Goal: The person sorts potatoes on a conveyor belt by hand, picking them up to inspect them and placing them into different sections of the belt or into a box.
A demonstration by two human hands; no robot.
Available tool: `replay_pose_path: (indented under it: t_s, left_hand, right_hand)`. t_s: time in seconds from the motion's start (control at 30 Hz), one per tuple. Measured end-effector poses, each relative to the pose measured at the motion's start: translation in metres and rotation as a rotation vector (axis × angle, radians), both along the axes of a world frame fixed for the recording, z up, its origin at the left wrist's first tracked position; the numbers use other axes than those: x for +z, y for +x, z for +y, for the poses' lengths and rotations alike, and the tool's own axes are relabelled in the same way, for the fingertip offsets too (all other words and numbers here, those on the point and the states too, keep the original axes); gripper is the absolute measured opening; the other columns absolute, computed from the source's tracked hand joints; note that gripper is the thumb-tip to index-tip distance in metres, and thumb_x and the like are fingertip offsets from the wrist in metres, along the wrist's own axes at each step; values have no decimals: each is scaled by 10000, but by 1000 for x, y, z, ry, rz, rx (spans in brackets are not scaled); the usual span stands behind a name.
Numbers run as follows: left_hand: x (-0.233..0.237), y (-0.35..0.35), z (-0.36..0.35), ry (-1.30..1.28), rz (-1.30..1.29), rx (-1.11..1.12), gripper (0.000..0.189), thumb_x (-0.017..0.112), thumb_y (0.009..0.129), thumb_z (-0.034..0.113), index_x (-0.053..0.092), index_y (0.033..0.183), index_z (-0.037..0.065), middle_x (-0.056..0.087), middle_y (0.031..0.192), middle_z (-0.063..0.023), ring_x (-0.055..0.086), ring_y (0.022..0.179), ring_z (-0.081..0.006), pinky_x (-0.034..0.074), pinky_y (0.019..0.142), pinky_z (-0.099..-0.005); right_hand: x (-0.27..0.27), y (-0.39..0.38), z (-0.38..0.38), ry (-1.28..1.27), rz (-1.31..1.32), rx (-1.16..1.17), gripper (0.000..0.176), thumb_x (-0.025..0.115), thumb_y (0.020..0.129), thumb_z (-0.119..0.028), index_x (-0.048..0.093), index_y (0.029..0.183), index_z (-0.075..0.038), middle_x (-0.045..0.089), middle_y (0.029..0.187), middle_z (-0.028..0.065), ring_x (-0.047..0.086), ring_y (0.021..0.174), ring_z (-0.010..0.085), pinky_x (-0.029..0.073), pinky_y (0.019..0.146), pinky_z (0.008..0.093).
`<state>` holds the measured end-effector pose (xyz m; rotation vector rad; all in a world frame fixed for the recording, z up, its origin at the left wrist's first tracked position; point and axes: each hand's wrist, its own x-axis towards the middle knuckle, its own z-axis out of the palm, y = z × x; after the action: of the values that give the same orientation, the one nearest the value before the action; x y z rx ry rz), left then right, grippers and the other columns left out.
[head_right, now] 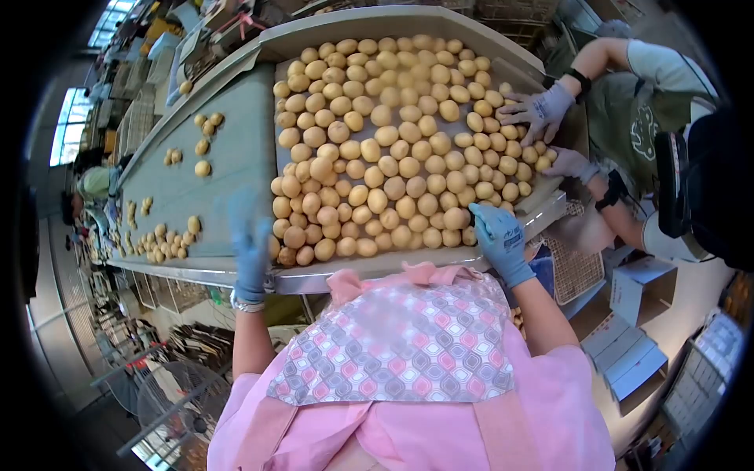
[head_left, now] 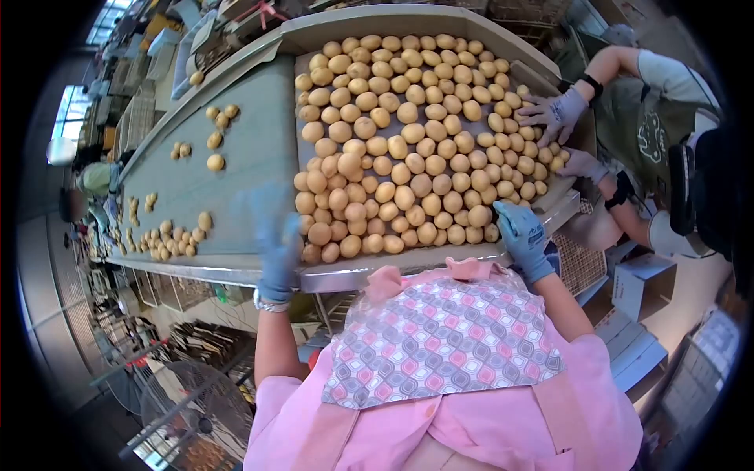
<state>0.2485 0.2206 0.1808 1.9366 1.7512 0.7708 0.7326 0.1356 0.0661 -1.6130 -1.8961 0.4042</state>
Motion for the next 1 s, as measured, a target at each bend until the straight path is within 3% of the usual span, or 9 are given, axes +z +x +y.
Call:
replay_pose_path:
  t_s: [0.1,0.17,0.27,0.5,0.57,0.67,0.73,0.83,1.0]
  left_hand:
    - [23,82,27,51,438,-752,524,751,903,294,652,1410,208,492,1578,-132,396,1482,-453,231,1256,-610]
    - [12,81,62,80,507,-944,561,754,895,309,636,1420,150,546,1521,-159,435,1453,-452,287,1250,-565]
    - [-6,41,78,-195,229,-872,524,749,917,372,659,1400,190,629,1424,-148,522,1377,-423,377,1202,-527]
    - [-4,-24,171,358,619,-266,432,664,902,114,661,1331,63,626,1340,-202,559,1270,-441,457,1084,-521]
    - [-6,-29,155,367,357,-130,408,673,905,106,664,1304,24,614,1351,-211,554,1278,-430,463,1077,-506]
    - [21,29,95,261,310,-317,383,690,922,126,676,1295,41,599,1393,-215,532,1324,-437,459,1095,-496]
    - [32,61,50,151,409,-418,457,734,920,198,667,1367,134,547,1491,-195,459,1420,-456,360,1186,-558]
    - [28,67,14,120,496,-371,496,731,909,148,657,1399,154,545,1510,-173,438,1433,-466,357,1189,-559]
    - [-3,33,7,255,138,98,338,652,993,93,666,1323,25,604,1391,-188,509,1363,-407,404,1143,-495]
  right_hand:
    - [9,2,8,-40,19,-4,301,673,933,-104,740,1226,-77,739,1092,134,678,937,330,540,852,441]
    - [16,6,31,-37,-31,9,289,664,934,-75,743,1212,-54,750,1116,143,692,950,340,553,864,448]
    - [20,2,3,-44,-54,21,268,672,929,-87,751,1184,-59,752,1090,135,692,923,344,552,841,446]
    - [11,-2,9,-17,67,52,288,653,947,-134,744,1217,-87,724,990,121,663,864,329,523,797,451]
    - [10,0,11,-28,32,51,311,670,932,-131,735,1233,-86,733,1020,120,669,886,333,532,825,444]
    - [8,-1,8,-13,-5,31,311,691,919,-143,743,1222,-96,742,1047,109,677,918,328,540,851,429]
    - [9,0,6,-54,14,12,304,692,919,-143,747,1214,-95,744,1056,108,677,925,325,540,852,430]
    - [18,-7,10,-88,62,20,305,689,909,-121,750,1207,-94,750,1073,104,680,966,317,540,871,420]
    - [51,-89,84,137,44,322,312,677,871,-95,739,1177,-86,711,1195,81,672,1090,296,537,954,415]
